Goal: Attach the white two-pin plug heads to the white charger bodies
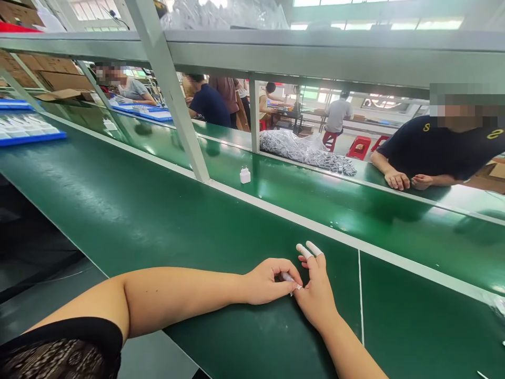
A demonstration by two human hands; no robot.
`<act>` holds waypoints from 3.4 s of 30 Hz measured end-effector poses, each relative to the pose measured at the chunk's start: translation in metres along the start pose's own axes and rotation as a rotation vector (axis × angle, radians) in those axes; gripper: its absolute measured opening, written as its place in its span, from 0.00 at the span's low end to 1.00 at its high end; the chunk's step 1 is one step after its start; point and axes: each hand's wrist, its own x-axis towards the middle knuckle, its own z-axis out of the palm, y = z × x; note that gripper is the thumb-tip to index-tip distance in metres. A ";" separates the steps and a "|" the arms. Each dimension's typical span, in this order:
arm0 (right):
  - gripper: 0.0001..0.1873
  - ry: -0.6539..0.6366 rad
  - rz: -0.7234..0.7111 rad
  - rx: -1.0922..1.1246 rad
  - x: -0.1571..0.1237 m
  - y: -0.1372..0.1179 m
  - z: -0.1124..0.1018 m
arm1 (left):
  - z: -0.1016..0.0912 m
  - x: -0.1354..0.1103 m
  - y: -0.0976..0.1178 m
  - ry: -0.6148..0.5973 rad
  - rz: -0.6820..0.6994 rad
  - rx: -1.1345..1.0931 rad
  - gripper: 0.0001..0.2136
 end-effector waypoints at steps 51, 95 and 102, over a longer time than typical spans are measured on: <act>0.24 -0.149 0.019 -0.135 0.004 -0.027 -0.005 | -0.004 -0.007 0.010 -0.072 0.004 0.090 0.10; 0.26 -0.154 -0.046 -0.197 0.000 -0.021 -0.002 | -0.005 -0.008 0.014 -0.082 0.059 0.105 0.03; 0.28 -0.172 -0.047 -0.194 0.000 -0.021 -0.002 | -0.005 -0.008 0.014 -0.104 0.067 0.100 0.05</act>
